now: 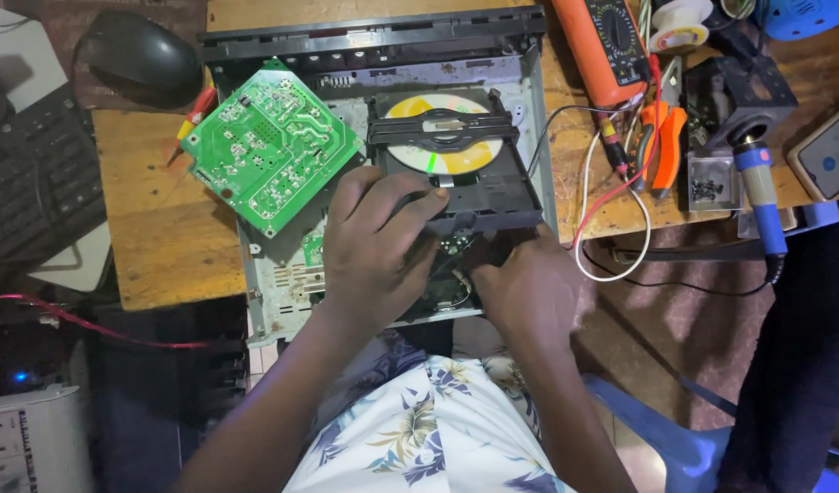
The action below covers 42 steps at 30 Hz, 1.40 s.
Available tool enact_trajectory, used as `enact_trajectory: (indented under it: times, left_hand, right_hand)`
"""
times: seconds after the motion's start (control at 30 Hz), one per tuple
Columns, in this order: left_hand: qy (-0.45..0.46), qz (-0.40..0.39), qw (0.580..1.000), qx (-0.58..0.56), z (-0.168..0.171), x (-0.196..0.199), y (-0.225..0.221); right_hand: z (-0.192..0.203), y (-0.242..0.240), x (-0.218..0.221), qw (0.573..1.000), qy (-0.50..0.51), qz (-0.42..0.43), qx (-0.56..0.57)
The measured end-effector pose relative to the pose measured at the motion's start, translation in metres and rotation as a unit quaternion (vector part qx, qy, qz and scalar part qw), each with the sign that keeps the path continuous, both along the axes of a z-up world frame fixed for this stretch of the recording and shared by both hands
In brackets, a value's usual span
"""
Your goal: Disassembling a DVD player by removing internal screws and extracting the disc drive assembly.
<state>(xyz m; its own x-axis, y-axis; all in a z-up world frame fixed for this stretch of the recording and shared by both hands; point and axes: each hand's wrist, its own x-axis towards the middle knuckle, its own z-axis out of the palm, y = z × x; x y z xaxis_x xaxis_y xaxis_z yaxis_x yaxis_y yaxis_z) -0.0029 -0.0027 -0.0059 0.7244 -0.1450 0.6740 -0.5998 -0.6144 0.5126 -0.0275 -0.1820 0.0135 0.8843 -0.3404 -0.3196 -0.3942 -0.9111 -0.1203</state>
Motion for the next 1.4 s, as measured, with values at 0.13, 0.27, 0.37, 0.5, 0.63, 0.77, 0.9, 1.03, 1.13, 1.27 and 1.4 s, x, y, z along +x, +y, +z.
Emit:
enact_trajectory:
  times: [0.13,0.27,0.37,0.5,0.63,0.77,0.9,1.03,1.13,1.27,1.4]
  left_hand:
    - [-0.002,0.006,1.000,0.007,0.001,0.001,-0.001]
    - [0.010,0.004,1.000,0.005,0.001,-0.001,0.000]
    - [0.015,0.000,1.000,0.007,0.001,0.000,0.001]
    - [0.013,0.003,1.000,0.009,0.003,0.000,-0.001]
    - [0.009,-0.004,1.000,0.013,-0.002,0.002,0.001]
    - [0.019,-0.004,1.000,0.013,-0.002,-0.001,0.002]
    - [0.031,-0.012,0.999,-0.008,-0.006,-0.001,0.001]
    - [0.033,-0.013,0.999,-0.019,-0.005,0.006,0.005]
    - [0.000,0.001,0.998,-0.055,-0.004,0.018,0.011]
    - [0.061,0.033,0.988,-0.140,0.054,0.019,0.021]
    - [0.331,0.047,0.813,-0.477,0.089,0.020,0.026]
  right_hand:
    - [-0.001,-0.003,-0.011,0.993,-0.102,0.037,0.035]
    - [0.004,-0.005,-0.003,0.998,-0.042,-0.009,0.052]
    - [-0.008,-0.005,-0.003,0.997,-0.062,0.009,0.040]
    - [-0.002,-0.005,-0.001,0.996,-0.065,0.003,0.065]
    - [0.004,-0.017,-0.003,0.991,-0.086,-0.011,0.105]
    - [0.009,-0.038,-0.008,0.960,-0.187,0.098,0.183]
    - [0.006,-0.053,-0.013,0.953,-0.179,0.051,0.239]
    - [0.013,-0.067,0.008,0.922,-0.173,0.011,0.345]
    - [0.015,-0.071,0.008,0.840,-0.177,0.000,0.514]
    - [0.021,-0.073,0.016,0.796,-0.209,-0.034,0.567]
    - [0.020,-0.078,0.022,0.788,-0.265,-0.049,0.554]
